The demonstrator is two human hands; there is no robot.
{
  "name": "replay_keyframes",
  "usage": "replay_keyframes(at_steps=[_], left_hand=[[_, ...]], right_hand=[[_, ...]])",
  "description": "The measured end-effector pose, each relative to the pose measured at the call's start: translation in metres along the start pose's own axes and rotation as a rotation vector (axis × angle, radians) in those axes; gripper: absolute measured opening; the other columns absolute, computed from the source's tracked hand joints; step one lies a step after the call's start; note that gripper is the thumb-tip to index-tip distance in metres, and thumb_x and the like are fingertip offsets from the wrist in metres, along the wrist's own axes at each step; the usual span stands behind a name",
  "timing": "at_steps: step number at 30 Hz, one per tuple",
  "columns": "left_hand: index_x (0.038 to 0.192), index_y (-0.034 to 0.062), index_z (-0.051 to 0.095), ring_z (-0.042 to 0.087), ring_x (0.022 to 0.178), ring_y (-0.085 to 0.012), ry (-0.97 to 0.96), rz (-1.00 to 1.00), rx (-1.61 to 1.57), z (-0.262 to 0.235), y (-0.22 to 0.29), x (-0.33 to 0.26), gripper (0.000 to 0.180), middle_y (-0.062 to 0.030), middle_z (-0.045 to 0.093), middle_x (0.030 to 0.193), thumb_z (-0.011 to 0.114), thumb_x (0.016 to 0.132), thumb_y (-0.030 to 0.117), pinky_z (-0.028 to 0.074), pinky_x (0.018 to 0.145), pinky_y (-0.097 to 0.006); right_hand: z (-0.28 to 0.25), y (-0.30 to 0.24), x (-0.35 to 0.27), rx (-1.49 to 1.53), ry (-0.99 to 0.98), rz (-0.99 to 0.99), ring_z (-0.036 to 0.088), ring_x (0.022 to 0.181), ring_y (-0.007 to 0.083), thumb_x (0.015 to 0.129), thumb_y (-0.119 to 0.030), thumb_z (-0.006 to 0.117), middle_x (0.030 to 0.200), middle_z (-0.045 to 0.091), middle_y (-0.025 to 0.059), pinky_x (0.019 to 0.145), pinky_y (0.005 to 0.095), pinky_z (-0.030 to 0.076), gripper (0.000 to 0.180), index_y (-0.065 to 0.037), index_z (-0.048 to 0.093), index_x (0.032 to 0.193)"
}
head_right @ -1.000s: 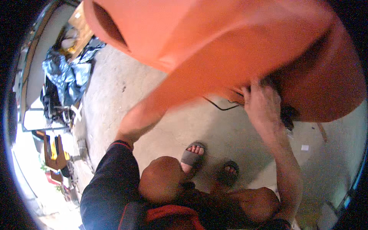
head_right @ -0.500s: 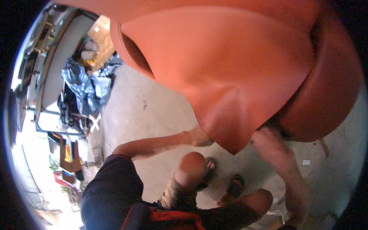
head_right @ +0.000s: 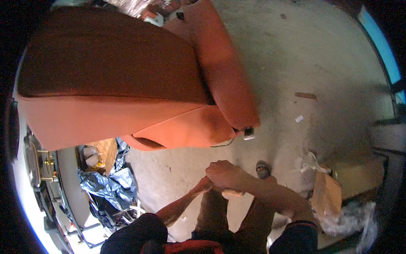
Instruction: The person removes a circular cover from the armrest of an orange recliner using a screwdriver, then flips the chair to access the underside. They connect wiring and use a cordless drill to fasten screws on the chair's base.
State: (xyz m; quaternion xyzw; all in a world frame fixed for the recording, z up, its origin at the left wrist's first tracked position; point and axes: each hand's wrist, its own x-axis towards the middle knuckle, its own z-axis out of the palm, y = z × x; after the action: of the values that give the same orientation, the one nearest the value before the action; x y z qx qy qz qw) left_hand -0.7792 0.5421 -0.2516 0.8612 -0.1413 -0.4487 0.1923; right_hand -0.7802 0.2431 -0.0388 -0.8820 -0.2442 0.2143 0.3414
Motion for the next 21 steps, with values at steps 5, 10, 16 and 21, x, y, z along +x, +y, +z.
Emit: replay_keyframes(at_steps=[5,10,16,21], left_hand=[[0.139,0.0172,0.063,0.065,0.119,-0.0319,-0.112,-0.065,-0.065,-0.045,-0.008,-0.112,0.048,-0.0126,0.069,0.130,0.065,0.095,0.034,0.051,0.102,-0.045],[0.145,0.0083,0.055,0.068,0.112,-0.0254,-0.092,-0.256,-0.581,-0.102,-0.003,-0.209,0.048,-0.0128,0.064,0.138,0.061,0.099,0.018,0.057,0.085,-0.042],[0.149,0.0065,0.048,0.068,0.114,-0.0287,0.180,-0.334,-0.958,-0.130,-0.034,-0.315,0.055,-0.0133,0.059,0.142,0.059,0.104,0.037,0.058,0.085,-0.042],[0.144,0.0096,0.054,0.064,0.112,-0.0257,0.343,-0.615,-1.096,-0.092,-0.178,-0.383,0.062,-0.0091,0.063,0.134,0.066,0.097,0.048,0.055,0.085,-0.046]], right_hand=[[0.028,-0.074,-0.080,0.184,0.072,0.237,0.072,0.092,0.0403,0.085,-0.013,0.064,0.093,0.071,0.0244,0.081,0.0510,0.058,0.024,0.005,0.067,0.101],[0.048,-0.128,-0.182,0.198,-0.294,0.610,0.066,0.105,0.0416,0.089,-0.019,0.064,0.104,0.068,0.0244,0.087,0.0519,0.054,0.027,0.001,0.064,0.107],[0.005,-0.171,-0.187,-0.011,-0.113,0.582,0.070,0.085,0.0426,0.078,-0.011,0.068,0.082,0.069,0.0240,0.074,0.0522,0.058,0.013,0.001,0.065,0.079],[-0.010,-0.249,-0.020,-0.116,-0.328,0.395,0.070,0.092,0.0426,0.081,-0.011,0.064,0.094,0.069,0.0276,0.085,0.0527,0.056,0.019,0.003,0.067,0.093]])
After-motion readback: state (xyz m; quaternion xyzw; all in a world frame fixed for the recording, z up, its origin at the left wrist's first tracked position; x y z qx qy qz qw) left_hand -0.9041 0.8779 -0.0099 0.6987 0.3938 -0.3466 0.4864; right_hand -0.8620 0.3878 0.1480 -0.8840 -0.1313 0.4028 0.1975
